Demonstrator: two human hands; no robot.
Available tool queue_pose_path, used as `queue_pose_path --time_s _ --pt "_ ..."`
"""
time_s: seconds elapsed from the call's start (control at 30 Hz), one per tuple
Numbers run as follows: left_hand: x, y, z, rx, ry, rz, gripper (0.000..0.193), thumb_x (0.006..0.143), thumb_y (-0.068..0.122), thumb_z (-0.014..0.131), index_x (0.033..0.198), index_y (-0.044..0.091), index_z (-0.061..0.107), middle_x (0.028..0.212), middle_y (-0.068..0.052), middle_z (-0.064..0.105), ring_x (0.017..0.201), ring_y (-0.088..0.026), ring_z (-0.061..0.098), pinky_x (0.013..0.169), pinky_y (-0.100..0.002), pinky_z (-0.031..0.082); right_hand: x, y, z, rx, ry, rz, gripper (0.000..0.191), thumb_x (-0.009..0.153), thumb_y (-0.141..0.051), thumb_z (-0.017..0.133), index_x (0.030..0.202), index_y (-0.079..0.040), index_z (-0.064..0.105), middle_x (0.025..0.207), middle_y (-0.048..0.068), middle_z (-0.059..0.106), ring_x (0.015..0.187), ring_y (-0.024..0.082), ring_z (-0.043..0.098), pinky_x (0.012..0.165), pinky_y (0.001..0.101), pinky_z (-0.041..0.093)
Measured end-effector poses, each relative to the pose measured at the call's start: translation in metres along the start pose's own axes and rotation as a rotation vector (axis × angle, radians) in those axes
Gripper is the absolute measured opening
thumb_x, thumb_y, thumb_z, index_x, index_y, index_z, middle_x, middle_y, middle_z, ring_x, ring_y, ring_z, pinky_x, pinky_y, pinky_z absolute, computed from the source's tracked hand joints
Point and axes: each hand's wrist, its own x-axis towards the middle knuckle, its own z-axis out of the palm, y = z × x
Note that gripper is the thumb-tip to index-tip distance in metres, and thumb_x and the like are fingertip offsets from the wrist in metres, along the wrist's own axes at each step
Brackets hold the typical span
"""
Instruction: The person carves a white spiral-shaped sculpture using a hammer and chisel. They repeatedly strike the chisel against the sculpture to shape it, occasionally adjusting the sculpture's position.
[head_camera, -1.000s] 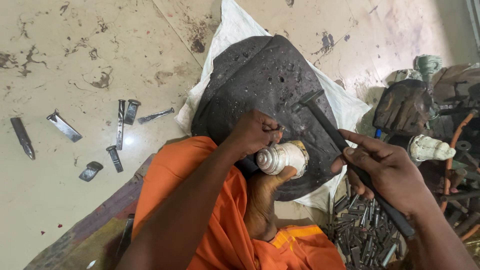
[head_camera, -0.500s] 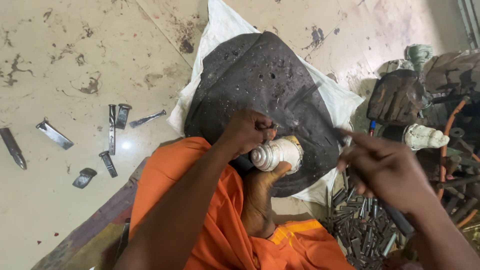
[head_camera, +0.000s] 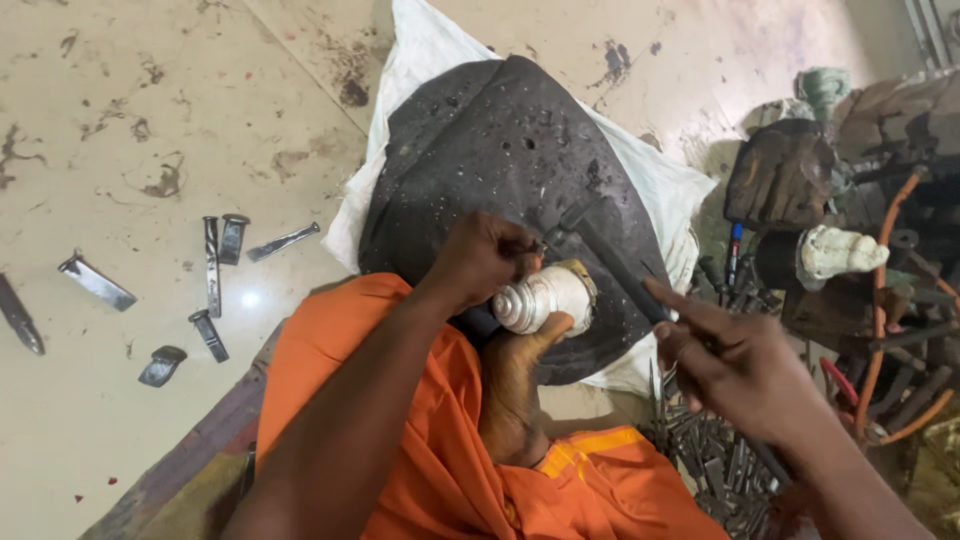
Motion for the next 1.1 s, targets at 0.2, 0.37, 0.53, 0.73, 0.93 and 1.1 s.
queue_pose_path --time_s 0.2,0.37,0.53,0.73,0.93,1.1 --pt "-0.003 0.004 0.001 -0.085 0.02 -0.009 0.013 0.078 0.008 0.082 0.088 0.002 0.077 0.075 -0.005 0.076 0.068 -0.004 0.066 0.063 -0.028 0.054 -0.015 -0.001 0.014 0.282 0.464 -0.258 0.044 0.102 -0.016 0.06 0.145 -0.01 0.063 0.068 0.003 0.066 0.047 0.008 0.053 0.041 0.026 0.045" --pt "-0.005 0.004 -0.001 -0.089 0.017 0.06 0.018 0.078 0.008 0.082 0.095 0.004 0.079 0.083 -0.005 0.08 0.072 -0.006 0.072 0.067 -0.026 0.057 -0.022 0.008 0.023 0.316 0.41 -0.176 0.046 0.099 -0.015 0.061 0.144 -0.009 0.063 0.063 0.005 0.067 0.044 0.009 0.053 0.037 0.0286 0.041" --pt "-0.004 0.004 -0.001 -0.07 -0.019 0.041 0.013 0.078 0.008 0.082 0.09 0.004 0.079 0.079 -0.005 0.079 0.07 -0.005 0.069 0.065 -0.027 0.056 -0.025 0.023 0.032 0.266 0.323 -0.358 0.043 0.101 -0.014 0.062 0.143 -0.006 0.066 0.054 0.006 0.064 0.037 0.007 0.053 0.038 0.0284 0.044" --pt "-0.006 0.003 -0.001 0.015 -0.026 0.06 0.014 0.081 0.009 0.085 0.086 0.001 0.074 0.069 -0.008 0.07 0.064 -0.008 0.057 0.061 -0.031 0.05 -0.031 0.027 0.039 0.415 0.49 -0.411 0.04 0.102 -0.01 0.06 0.141 0.0 0.063 0.087 0.005 0.07 0.051 0.004 0.055 0.044 0.0224 0.044" --pt "-0.006 0.008 -0.002 0.03 -0.015 0.103 0.014 0.079 0.011 0.084 0.087 0.004 0.076 0.069 -0.008 0.071 0.062 -0.007 0.063 0.06 -0.031 0.052 -0.041 0.023 0.049 0.311 0.467 -0.294 0.045 0.096 -0.009 0.064 0.141 -0.003 0.063 0.065 0.006 0.068 0.048 0.005 0.055 0.044 0.0237 0.044" --pt "-0.009 0.013 -0.003 0.047 -0.009 0.137 0.016 0.075 0.012 0.084 0.088 0.006 0.077 0.071 -0.008 0.074 0.06 -0.01 0.067 0.059 -0.03 0.053 -0.048 0.018 0.058 0.16 0.27 -0.265 0.048 0.09 -0.008 0.067 0.138 -0.007 0.065 0.057 0.002 0.071 0.043 0.006 0.055 0.04 0.0268 0.047"
